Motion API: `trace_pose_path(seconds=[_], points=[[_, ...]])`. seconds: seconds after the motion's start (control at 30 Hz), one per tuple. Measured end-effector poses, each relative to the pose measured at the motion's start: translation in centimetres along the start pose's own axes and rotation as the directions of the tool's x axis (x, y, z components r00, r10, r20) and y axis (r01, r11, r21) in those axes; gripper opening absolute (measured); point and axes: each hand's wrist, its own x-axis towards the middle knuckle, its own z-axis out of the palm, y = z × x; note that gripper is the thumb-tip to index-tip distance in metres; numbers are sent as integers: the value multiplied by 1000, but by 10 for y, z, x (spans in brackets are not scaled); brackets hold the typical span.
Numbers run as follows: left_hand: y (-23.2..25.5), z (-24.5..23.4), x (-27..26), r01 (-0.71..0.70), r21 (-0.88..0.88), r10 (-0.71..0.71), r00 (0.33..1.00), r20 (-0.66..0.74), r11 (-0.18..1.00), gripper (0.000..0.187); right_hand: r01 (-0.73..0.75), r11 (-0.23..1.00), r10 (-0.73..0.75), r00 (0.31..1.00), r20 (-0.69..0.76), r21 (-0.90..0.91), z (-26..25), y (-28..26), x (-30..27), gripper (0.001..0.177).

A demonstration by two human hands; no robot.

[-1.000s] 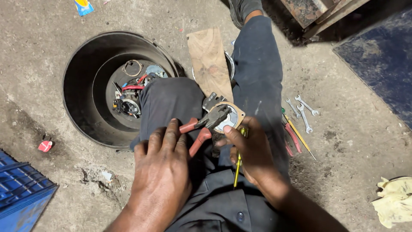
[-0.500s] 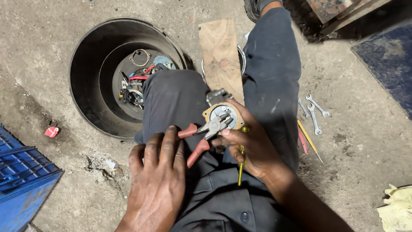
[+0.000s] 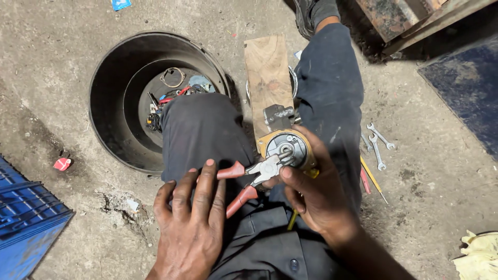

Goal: Disassemble and repair a mechanical part using pliers and a screwdriver.

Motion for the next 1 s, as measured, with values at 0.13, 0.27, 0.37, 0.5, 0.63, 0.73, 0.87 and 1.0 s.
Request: trace_pose_path(seconds=[0.13, 0.27, 0.37, 0.5, 0.63, 0.73, 0.87, 1.0], points=[[-3, 0, -5, 2, 47, -1, 1000, -31, 999, 53, 15, 1000, -16, 999, -35, -20, 11, -5, -5, 84], [-8, 1, -8, 1, 24, 1, 998, -65, 1000, 52, 43, 998, -45, 998, -35, -52, 18, -4, -8, 81], [-11, 3, -9, -9, 11, 9, 998, -63, 1000, 51, 26, 997, -28, 999, -33, -66, 22, -6, -9, 79], [-13, 0, -10, -5, 21, 6, 1000, -23, 1000, 50, -20, 993, 12, 997, -72, -119, 28, -7, -10, 74], [-18, 1, -12, -41, 24, 41, 999, 6, 999, 41, -8, 992, -3, 996, -84, -122, 30, -4, -12, 73], [-20, -2, -11, -60, 37, 59, 997, 44, 997, 41, 1, 991, -14, 995, -100, -135, 32, -5, -14, 73], [-20, -5, -10, -71, 26, 69, 995, 78, 997, 43, 12, 989, -27, 994, -102, -147, 33, -5, -15, 72], [-19, -10, -3, -78, 4, 78, 993, 84, 997, 48, 7, 987, -30, 989, -145, -159, 33, -5, -16, 73]])
